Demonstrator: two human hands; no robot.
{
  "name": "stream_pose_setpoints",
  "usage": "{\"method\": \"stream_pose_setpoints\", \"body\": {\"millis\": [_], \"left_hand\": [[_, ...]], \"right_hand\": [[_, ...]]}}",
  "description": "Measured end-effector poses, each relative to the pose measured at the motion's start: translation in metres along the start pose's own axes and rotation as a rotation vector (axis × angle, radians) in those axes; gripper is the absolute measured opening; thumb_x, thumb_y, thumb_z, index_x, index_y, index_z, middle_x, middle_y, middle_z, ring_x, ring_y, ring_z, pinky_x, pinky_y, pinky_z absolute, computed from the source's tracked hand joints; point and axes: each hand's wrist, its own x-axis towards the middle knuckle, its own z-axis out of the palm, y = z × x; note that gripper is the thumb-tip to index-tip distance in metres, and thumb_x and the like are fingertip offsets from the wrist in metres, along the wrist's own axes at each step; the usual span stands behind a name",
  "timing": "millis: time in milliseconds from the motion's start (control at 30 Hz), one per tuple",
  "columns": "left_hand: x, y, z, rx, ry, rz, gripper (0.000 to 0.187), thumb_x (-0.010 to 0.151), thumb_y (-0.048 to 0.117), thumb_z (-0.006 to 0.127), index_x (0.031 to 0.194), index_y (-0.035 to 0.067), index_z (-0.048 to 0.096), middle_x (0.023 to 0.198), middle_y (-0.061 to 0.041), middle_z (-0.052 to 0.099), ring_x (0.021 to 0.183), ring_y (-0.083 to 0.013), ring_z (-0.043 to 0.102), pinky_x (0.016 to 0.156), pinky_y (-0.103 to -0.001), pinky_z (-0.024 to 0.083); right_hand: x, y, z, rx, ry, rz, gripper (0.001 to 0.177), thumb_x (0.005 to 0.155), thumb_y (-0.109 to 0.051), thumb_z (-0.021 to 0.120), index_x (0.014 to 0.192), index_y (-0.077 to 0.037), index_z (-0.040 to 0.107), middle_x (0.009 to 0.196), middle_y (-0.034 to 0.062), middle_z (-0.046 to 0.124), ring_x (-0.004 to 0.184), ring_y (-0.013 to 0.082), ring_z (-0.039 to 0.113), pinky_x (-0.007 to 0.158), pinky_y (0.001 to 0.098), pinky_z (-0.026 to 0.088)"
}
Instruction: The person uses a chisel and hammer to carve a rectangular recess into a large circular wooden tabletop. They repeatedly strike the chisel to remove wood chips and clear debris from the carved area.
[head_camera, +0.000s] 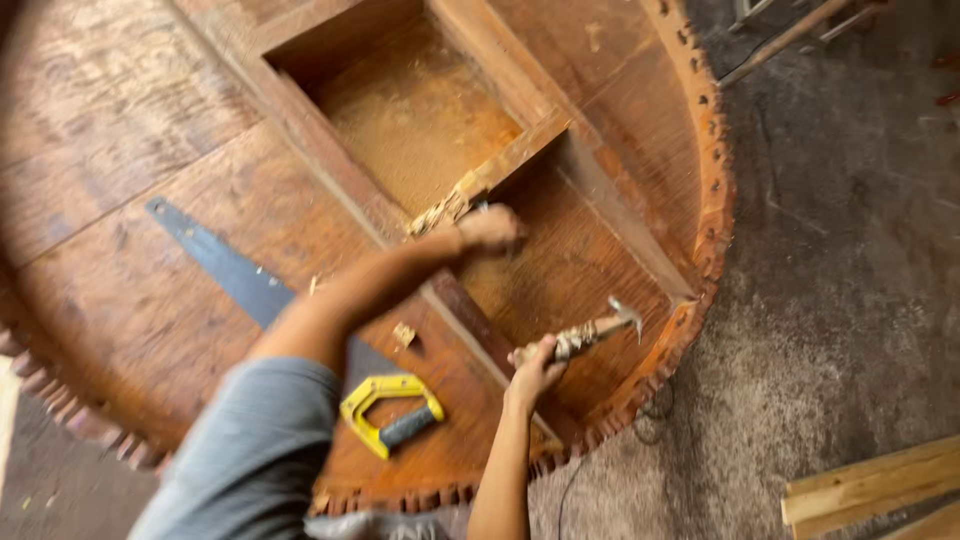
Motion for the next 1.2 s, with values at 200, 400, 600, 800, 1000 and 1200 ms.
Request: {"method": "stream_pose_setpoints", "body": {"millis": [200,400,600,800,1000,1200], "left_hand": [[-0.076,-0.112,-0.164,-0.548,0.402,-0.294,0.034,0.093,0.02,0.076,0.121,0.004,0.066,0.099,-0.018,0.07,0.089,-0.0321,0.069,0.073,-0.044,0.057],[-0.105,-0.028,-0.125,-0.243,0.093,-0.55,0.067,0.085,0.042,0.08,0.13,0.002,0.051,0.098,-0.024,0.066,0.087,-0.034,0.067,0.064,-0.046,0.061],[-0.05,0.009,0.004,-0.028,0.102,-0.497,0.07,0.063,0.053,0.085,0.102,-0.003,0.068,0.097,-0.017,0.068,0.092,-0.0297,0.069,0.067,-0.04,0.061],[-0.019,-0.018,0.057,-0.069,0.207,-0.562,0.016,0.088,0.01,0.06,0.085,0.008,0.075,0.083,-0.016,0.073,0.077,-0.0306,0.075,0.058,-0.042,0.06],[-0.023,-0.028,0.03,-0.211,0.257,-0.536,0.01,0.081,0.024,0.075,0.083,0.015,0.08,0.082,-0.014,0.075,0.076,-0.0311,0.074,0.063,-0.041,0.059],[-0.047,-0.088,-0.027,-0.705,-0.172,-0.612,0.025,0.079,0.026,0.083,0.098,0.011,0.077,0.093,-0.009,0.075,0.078,-0.0168,0.071,0.071,-0.034,0.063]], "right_hand": [[-0.006,0.022,-0.033,0.021,-0.036,-0.122,0.048,0.099,-0.036,0.065,0.124,-0.003,0.041,0.08,0.0055,0.059,0.054,0.0159,0.054,0.048,0.0329,0.05],[-0.007,0.007,-0.024,-0.006,-0.057,-0.056,0.046,0.097,-0.037,0.065,0.119,-0.008,0.038,0.077,0.008,0.054,0.055,0.0171,0.052,0.047,0.0338,0.047],[-0.02,0.001,-0.032,0.013,-0.161,-0.185,0.045,0.101,-0.039,0.062,0.114,0.0,0.043,0.082,0.008,0.057,0.059,0.019,0.057,0.05,0.0314,0.051],[-0.026,0.011,-0.033,-0.006,-0.167,-0.248,0.042,0.101,-0.038,0.06,0.118,-0.004,0.042,0.087,0.0085,0.057,0.065,0.0191,0.059,0.054,0.0319,0.053],[-0.024,0.008,-0.032,0.03,-0.161,-0.281,0.043,0.101,-0.038,0.06,0.118,-0.004,0.041,0.083,0.0083,0.054,0.061,0.0204,0.058,0.05,0.0329,0.051],[-0.03,0.008,-0.026,-0.074,-0.17,-0.317,0.043,0.104,-0.038,0.056,0.126,-0.004,0.041,0.089,0.0072,0.058,0.068,0.0195,0.062,0.056,0.0336,0.055]]}}
